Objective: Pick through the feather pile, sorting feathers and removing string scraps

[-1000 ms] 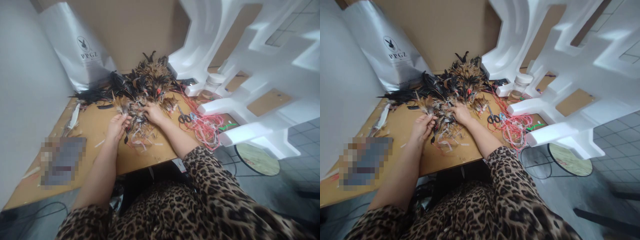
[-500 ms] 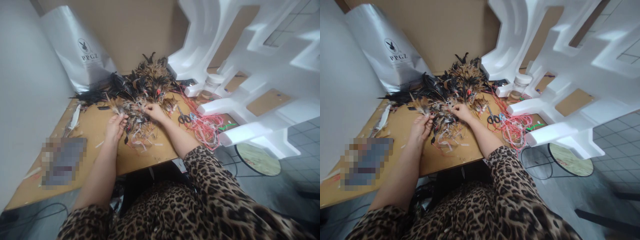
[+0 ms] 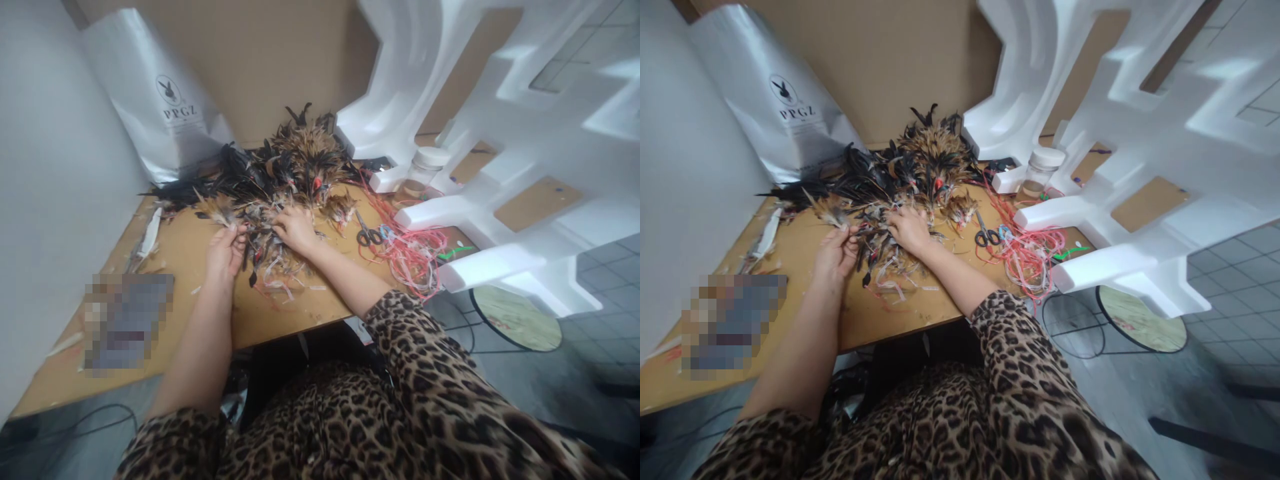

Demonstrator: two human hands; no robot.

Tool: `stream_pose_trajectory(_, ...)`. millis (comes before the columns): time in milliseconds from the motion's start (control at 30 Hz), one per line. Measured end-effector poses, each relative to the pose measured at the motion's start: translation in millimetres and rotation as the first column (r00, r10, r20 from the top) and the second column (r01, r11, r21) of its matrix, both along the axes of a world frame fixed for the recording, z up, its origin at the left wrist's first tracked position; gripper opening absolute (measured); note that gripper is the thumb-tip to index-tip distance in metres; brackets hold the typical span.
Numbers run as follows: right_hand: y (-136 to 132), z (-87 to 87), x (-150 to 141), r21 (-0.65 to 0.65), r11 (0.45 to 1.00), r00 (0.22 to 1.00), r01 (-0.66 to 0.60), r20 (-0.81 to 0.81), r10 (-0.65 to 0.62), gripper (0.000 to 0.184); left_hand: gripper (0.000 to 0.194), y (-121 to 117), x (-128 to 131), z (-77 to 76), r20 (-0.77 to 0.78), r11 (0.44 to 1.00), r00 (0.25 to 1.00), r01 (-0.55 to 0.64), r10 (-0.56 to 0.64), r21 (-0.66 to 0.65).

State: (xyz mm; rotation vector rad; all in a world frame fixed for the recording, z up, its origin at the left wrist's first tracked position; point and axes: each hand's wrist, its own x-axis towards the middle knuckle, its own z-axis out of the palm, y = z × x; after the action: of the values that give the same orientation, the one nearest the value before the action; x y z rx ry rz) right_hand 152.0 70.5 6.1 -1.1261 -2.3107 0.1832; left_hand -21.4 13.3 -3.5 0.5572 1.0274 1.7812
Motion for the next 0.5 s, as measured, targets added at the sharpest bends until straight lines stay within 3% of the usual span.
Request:
stream_pose_trajectory(333,8,-13.0,-15,-0.047,0.998,0.998,0.042,0.042,-0.040,0.022,0.013,-1,3,-0.6,-0.017,0.999,0.999,0.033,-0.034,-0.027)
stream_pose_trajectory(500,3,-6.8,-11,-0.070,0.996,0.987,0.055,-0.146,-0.064,0.023,0.009,0,4,-1.4,-0.028,0.998,0.999,0.016,-0.017,-0.053)
